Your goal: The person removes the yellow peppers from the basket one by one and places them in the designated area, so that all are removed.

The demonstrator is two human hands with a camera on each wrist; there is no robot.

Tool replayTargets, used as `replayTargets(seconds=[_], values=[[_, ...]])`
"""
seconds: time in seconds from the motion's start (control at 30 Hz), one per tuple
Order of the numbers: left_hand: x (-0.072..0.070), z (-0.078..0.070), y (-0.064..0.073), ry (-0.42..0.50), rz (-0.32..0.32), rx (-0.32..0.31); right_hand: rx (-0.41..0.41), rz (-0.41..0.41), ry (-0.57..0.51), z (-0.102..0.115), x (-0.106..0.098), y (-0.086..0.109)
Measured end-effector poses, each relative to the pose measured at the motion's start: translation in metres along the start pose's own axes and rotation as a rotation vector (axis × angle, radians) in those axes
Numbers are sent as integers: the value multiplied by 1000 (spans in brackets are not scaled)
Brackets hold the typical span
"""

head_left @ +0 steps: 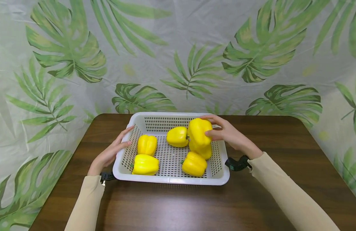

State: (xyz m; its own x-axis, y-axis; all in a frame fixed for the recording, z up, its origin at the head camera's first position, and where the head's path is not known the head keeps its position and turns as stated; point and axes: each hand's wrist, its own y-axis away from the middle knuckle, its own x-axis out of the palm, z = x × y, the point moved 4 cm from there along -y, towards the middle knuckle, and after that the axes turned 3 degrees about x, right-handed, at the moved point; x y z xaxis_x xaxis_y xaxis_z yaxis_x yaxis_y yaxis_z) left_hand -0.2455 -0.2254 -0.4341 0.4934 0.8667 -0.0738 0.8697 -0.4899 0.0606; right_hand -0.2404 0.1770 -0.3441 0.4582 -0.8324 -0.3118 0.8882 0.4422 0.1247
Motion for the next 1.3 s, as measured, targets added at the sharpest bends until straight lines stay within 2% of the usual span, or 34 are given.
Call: replayTargets(seconds=[0.33,0.87,1.3], values=[[0,-1,0,-8,-4,-4,5,-64,-33,-6,-29,18],[-1,-1,-1,-18,1,12,60,-167,-53,-22,-65,45],[-1,1,-1,-18,-6,7,74,-215,-74,-52,-89,53]])
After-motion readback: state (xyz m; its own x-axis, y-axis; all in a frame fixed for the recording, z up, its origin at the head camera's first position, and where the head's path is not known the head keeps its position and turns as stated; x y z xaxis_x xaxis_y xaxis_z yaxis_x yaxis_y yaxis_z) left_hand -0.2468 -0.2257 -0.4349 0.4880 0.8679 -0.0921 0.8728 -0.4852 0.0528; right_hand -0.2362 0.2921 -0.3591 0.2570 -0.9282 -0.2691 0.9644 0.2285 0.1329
